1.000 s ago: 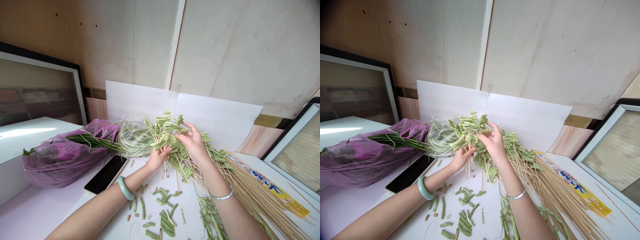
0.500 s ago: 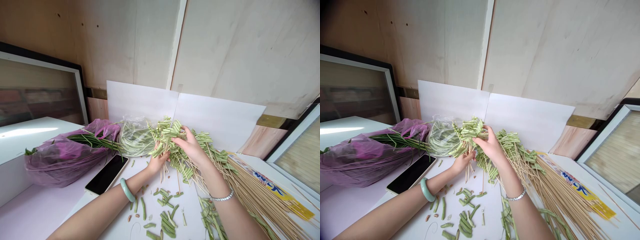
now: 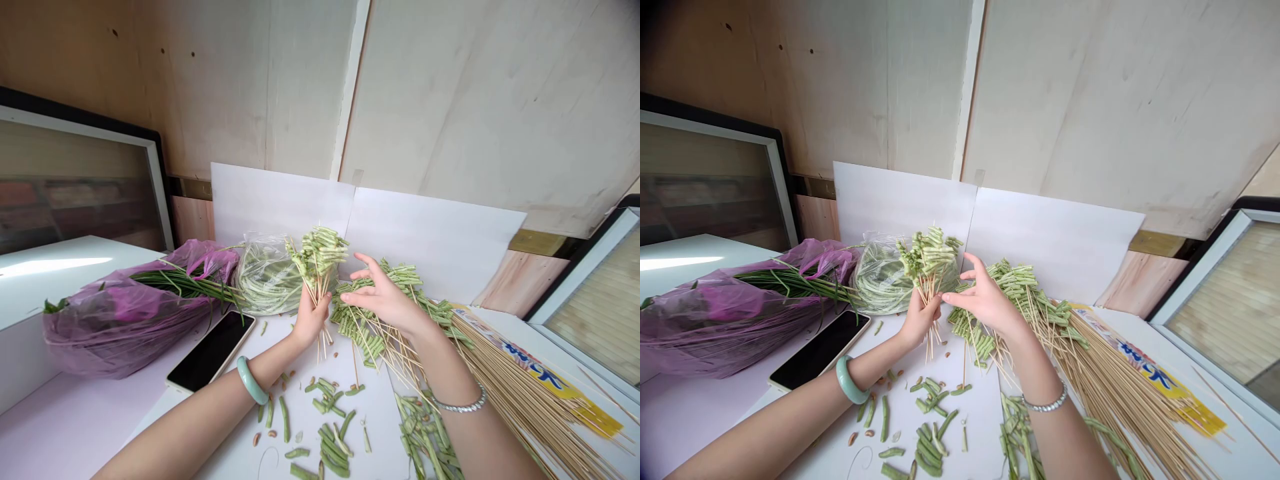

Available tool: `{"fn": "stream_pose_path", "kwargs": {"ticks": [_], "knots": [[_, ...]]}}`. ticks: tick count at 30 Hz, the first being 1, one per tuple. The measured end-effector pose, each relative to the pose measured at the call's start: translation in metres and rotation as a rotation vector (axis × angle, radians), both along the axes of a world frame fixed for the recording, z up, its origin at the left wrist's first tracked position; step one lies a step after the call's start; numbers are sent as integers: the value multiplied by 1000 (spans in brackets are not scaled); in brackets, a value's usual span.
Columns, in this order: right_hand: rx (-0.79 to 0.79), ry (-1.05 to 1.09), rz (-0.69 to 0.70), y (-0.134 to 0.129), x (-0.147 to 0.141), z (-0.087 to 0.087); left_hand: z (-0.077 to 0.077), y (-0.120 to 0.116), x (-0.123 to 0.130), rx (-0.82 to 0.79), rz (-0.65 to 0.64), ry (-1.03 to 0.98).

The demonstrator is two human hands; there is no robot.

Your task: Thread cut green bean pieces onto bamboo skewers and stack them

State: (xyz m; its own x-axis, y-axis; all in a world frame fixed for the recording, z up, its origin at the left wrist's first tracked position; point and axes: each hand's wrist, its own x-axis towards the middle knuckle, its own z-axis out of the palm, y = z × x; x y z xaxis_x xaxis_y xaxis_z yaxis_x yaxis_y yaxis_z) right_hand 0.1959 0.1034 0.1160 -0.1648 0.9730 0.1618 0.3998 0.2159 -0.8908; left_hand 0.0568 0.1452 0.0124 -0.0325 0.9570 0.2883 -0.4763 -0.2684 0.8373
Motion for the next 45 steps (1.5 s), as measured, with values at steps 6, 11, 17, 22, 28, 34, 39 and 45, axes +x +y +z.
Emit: {"fn": "stream_pose_path", "kwargs": {"ticks": [6, 11, 17, 22, 28, 34, 39, 45], "knots": [[95, -45, -257, -5, 65, 17, 47, -15, -3, -115, -155, -277], [7, -327, -522, 2, 117, 8, 75, -20, -15, -271, -328, -435], [-158, -709, -547, 23, 122, -29, 80, -22, -15, -364, -413, -554], [-198, -896, -528, 37, 107, -48, 89, -49, -7, -406, -489, -574], [-186, -1003, -567, 41, 104, -56, 100, -86, 8, -441, -518, -571], [-166, -993, -571, 42, 115, -56, 104, -90, 4, -414, -499, -533], [-188, -883, -492, 41, 121, -50, 113, -89, -1, -452, -444, -502], [-278, -644, -441, 32, 130, -45, 113, -85, -4, -409, -435, -519]]}}
